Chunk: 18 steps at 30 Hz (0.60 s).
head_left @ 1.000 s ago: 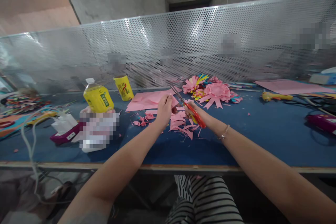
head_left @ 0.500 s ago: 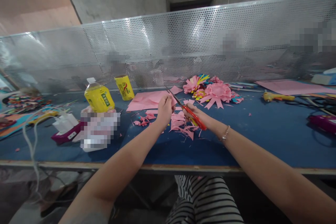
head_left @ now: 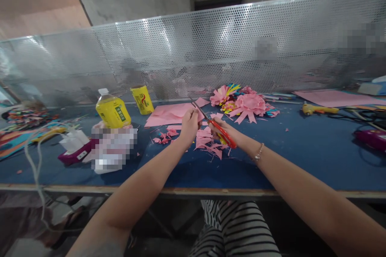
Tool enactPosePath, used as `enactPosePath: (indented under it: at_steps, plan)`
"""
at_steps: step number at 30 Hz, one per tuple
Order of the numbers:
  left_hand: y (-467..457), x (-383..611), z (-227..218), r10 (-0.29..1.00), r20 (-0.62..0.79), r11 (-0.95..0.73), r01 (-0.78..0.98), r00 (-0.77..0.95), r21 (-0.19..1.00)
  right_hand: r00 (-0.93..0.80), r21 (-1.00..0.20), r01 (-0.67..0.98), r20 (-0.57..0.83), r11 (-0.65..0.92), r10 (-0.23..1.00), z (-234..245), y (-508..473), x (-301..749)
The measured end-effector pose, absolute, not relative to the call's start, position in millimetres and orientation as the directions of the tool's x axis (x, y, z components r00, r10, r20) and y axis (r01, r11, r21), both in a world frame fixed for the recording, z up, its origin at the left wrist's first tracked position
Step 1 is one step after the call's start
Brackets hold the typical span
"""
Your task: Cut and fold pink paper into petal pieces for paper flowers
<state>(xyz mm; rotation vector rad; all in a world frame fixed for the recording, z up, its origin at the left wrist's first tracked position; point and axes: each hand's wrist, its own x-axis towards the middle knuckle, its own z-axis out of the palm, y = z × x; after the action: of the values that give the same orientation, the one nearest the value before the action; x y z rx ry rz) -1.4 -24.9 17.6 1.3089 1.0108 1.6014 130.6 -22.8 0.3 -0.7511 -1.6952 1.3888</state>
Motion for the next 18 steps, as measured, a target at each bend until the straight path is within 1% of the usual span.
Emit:
enactPosePath:
  at_steps: [3,7,14,18]
  plan:
    - [-25.9,-1.4,18.0,0.903,0.417,-0.426,-0.090,-0.105,0.900,-0.516,-0.982,-0.064,0.183,0.176,0.837,0.9,-23.7,130.0]
    - [-26.9,-1.4,18.6,0.903,0.419,-0.426,-0.078,-0.095,0.901,-0.519,-0.979,-0.070,0.201,0.193,0.831,0.4,-24.3,130.1]
    - [-26.1,-2.2,17.9,0.898,0.430,-0.438,-0.101,-0.096,0.893,-0.451,-0.942,0.100,0.245,0.321,0.858,3.3,-30.0,130.1]
    - [-26.2,-1.6,18.8,0.902,0.423,-0.431,-0.123,-0.085,0.894,-0.413,-0.922,0.170,0.253,0.348,0.875,7.5,-37.2,129.3]
